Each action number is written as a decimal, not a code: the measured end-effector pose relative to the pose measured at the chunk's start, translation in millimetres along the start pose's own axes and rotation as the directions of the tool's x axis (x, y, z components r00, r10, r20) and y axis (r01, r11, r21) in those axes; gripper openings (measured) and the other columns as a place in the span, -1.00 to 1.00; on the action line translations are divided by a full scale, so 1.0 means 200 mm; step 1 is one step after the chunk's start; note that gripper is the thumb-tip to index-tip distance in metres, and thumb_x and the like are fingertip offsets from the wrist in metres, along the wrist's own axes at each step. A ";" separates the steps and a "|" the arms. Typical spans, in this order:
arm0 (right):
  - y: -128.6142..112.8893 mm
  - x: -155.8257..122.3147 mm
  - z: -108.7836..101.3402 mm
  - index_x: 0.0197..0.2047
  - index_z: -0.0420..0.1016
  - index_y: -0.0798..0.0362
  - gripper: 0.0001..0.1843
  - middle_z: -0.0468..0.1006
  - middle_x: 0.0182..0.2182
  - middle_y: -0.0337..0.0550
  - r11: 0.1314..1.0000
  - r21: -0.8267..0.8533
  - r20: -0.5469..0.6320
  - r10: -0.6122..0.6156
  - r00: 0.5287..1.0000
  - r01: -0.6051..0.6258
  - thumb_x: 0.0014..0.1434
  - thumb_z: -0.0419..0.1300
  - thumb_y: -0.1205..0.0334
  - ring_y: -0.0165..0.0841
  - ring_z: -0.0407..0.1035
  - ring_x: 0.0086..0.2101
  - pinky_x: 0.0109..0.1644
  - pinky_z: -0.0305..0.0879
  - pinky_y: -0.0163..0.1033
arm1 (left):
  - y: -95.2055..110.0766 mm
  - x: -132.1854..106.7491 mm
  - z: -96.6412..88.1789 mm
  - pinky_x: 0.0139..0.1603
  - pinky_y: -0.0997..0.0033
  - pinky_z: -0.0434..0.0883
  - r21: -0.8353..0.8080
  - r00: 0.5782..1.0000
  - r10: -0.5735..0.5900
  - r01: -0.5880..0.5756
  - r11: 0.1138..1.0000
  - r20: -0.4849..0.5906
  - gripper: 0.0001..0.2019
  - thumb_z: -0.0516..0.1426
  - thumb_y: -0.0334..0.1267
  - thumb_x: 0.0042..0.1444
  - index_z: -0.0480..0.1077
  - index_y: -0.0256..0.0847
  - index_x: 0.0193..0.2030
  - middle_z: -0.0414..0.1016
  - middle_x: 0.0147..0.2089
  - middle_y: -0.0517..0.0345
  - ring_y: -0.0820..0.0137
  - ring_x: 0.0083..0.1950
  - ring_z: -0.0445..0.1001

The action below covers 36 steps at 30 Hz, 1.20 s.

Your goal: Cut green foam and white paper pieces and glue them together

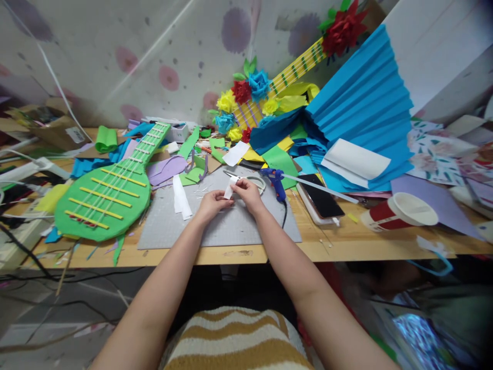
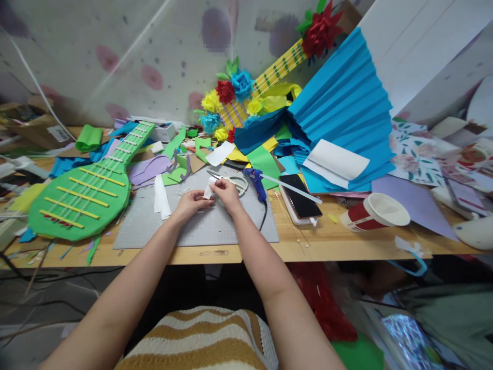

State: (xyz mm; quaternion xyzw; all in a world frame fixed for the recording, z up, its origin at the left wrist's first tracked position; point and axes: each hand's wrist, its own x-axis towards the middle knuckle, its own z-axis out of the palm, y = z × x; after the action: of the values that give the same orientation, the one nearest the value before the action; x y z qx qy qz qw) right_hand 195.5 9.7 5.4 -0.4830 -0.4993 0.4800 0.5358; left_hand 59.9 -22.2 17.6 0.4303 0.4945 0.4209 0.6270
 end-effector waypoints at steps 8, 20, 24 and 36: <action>0.00 0.00 0.00 -0.56 0.26 0.04 -0.71 0.32 -0.59 -0.34 1.000 0.004 -0.007 0.008 1.000 -0.008 -0.25 0.25 0.06 -0.48 0.21 -0.51 -0.35 0.19 -0.34 | 0.00 0.01 0.02 -0.35 0.45 0.45 -0.058 0.999 -0.037 0.034 0.998 -0.040 -0.73 0.32 -0.28 -0.24 0.41 -0.36 -0.39 0.52 -0.49 0.07 0.42 -0.43 0.52; 0.00 0.00 0.00 -0.57 0.27 0.06 -0.75 0.35 -0.61 -0.34 1.000 0.023 -0.003 0.007 1.000 -0.007 -0.22 0.25 0.11 -0.48 0.25 -0.52 -0.34 0.19 -0.33 | 0.05 -0.03 0.00 -0.35 0.43 0.47 -0.064 0.998 -0.059 0.058 0.996 -0.002 -0.81 0.23 -0.28 -0.06 0.41 -0.39 -0.36 0.55 -0.41 -0.05 0.37 -0.40 0.54; 0.00 0.00 0.00 -0.56 0.28 0.08 -0.74 0.35 -0.60 -0.35 0.999 0.045 -0.002 0.014 1.000 -0.014 -0.24 0.25 0.12 -0.50 0.25 -0.53 -0.34 0.19 -0.34 | 0.06 -0.03 0.01 -0.37 0.45 0.47 -0.045 0.998 -0.062 0.061 0.997 -0.029 -0.83 0.21 -0.29 -0.03 0.41 -0.40 -0.36 0.55 -0.43 -0.03 0.38 -0.41 0.54; -0.01 -0.01 0.00 -0.55 0.30 0.09 -0.75 0.34 -0.59 -0.35 1.000 0.018 -0.005 0.008 1.000 -0.008 -0.24 0.26 0.14 -0.52 0.23 -0.52 -0.34 0.19 -0.35 | 0.04 -0.01 0.01 -0.41 0.52 0.46 -0.057 0.996 -0.073 0.071 0.996 -0.042 -0.94 0.18 -0.42 -0.01 0.41 -0.39 -0.37 0.53 -0.47 0.04 0.44 -0.44 0.53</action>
State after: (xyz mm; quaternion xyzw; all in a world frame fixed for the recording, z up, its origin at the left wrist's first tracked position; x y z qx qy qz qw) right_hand 196.5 8.4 6.4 -0.4812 -0.4918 0.4854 0.5394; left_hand 60.3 -22.0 25.1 0.3853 0.5117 0.4208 0.6424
